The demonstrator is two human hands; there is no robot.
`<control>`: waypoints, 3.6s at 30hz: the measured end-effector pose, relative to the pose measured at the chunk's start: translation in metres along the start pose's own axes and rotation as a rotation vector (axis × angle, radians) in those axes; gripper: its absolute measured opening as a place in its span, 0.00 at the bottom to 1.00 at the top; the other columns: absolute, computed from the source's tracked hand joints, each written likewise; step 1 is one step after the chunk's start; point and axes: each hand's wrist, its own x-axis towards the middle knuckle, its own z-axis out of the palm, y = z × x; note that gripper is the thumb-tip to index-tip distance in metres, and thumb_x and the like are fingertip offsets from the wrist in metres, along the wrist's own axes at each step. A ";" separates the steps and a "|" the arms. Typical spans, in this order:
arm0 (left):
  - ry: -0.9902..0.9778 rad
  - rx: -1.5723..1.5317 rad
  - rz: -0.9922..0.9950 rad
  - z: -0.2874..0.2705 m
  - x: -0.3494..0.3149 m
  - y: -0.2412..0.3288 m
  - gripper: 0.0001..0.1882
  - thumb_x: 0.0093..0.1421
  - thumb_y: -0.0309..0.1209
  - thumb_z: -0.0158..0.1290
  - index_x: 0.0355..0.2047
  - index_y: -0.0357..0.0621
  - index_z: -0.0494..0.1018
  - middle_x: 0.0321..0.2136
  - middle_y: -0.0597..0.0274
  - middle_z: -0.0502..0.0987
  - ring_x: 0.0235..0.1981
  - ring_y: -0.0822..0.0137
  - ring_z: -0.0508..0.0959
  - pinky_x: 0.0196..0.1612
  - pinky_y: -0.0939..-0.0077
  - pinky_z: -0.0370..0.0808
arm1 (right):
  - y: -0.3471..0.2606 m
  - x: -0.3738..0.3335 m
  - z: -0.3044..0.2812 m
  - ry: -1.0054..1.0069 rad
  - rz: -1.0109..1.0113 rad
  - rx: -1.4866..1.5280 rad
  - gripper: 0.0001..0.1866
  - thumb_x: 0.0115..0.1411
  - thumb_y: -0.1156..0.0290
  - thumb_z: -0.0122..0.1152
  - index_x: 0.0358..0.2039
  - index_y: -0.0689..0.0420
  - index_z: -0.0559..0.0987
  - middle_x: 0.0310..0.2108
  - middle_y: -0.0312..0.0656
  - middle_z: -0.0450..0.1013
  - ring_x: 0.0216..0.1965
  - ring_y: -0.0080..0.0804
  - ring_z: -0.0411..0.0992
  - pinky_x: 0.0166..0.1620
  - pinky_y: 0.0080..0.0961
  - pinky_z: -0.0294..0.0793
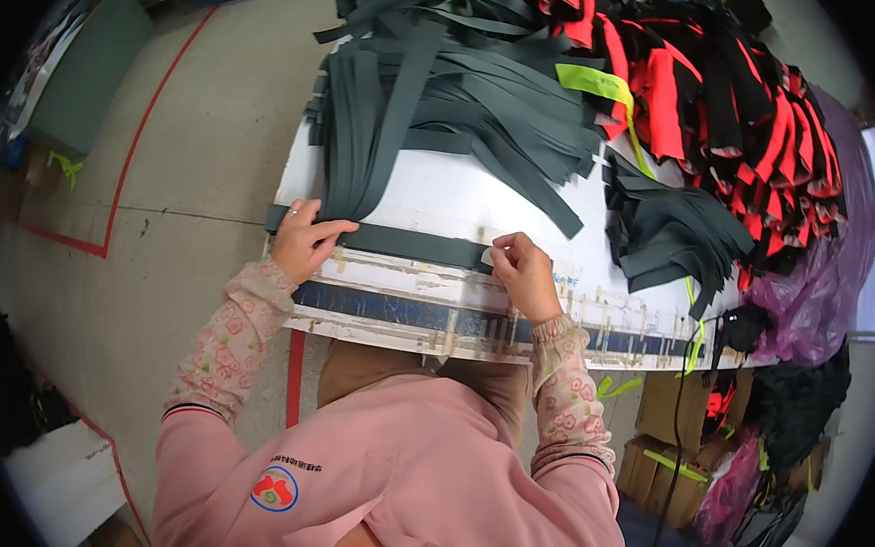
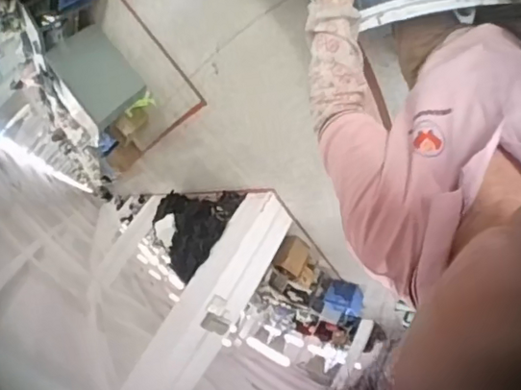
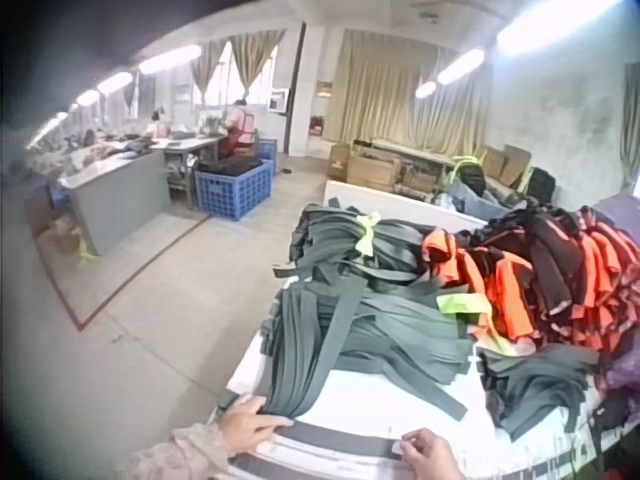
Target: The recorder is seen organizing and counting several fabric straps, likely as part of a garment manufacturing process.
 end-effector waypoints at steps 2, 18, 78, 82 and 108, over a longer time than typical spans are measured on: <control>-0.030 0.025 -0.002 -0.003 0.002 0.003 0.20 0.50 0.22 0.56 0.42 0.60 0.82 0.32 0.53 0.67 0.35 0.51 0.67 0.40 0.61 0.67 | 0.009 -0.008 -0.004 0.020 -0.093 -0.020 0.08 0.63 0.74 0.58 0.40 0.66 0.75 0.20 0.35 0.73 0.21 0.18 0.68 0.24 0.19 0.65; -0.084 -0.002 -0.006 -0.004 0.005 0.007 0.21 0.47 0.28 0.65 0.43 0.58 0.82 0.38 0.54 0.70 0.38 0.53 0.69 0.43 0.63 0.70 | -0.012 -0.013 -0.005 0.050 -0.035 0.083 0.07 0.63 0.74 0.57 0.37 0.65 0.75 0.20 0.35 0.71 0.21 0.17 0.66 0.25 0.19 0.66; -0.094 0.033 0.021 -0.002 0.004 0.005 0.17 0.47 0.32 0.67 0.40 0.57 0.81 0.34 0.54 0.65 0.37 0.51 0.67 0.41 0.61 0.68 | 0.005 -0.011 -0.003 0.000 -0.214 -0.236 0.09 0.60 0.74 0.60 0.38 0.67 0.77 0.22 0.45 0.75 0.23 0.27 0.72 0.30 0.24 0.72; -0.091 0.033 0.005 0.000 0.002 0.000 0.17 0.47 0.32 0.66 0.40 0.57 0.81 0.34 0.54 0.65 0.37 0.51 0.67 0.42 0.60 0.68 | 0.002 -0.010 -0.008 -0.009 -0.058 0.054 0.08 0.63 0.74 0.58 0.39 0.66 0.76 0.23 0.35 0.74 0.23 0.18 0.70 0.28 0.18 0.70; 0.058 -0.034 -0.017 0.003 0.006 0.004 0.15 0.50 0.24 0.58 0.39 0.50 0.72 0.34 0.60 0.71 0.38 0.52 0.71 0.41 0.60 0.69 | -0.058 0.018 0.159 -0.065 -0.425 -0.025 0.09 0.59 0.73 0.61 0.38 0.63 0.75 0.26 0.53 0.77 0.29 0.51 0.77 0.34 0.38 0.75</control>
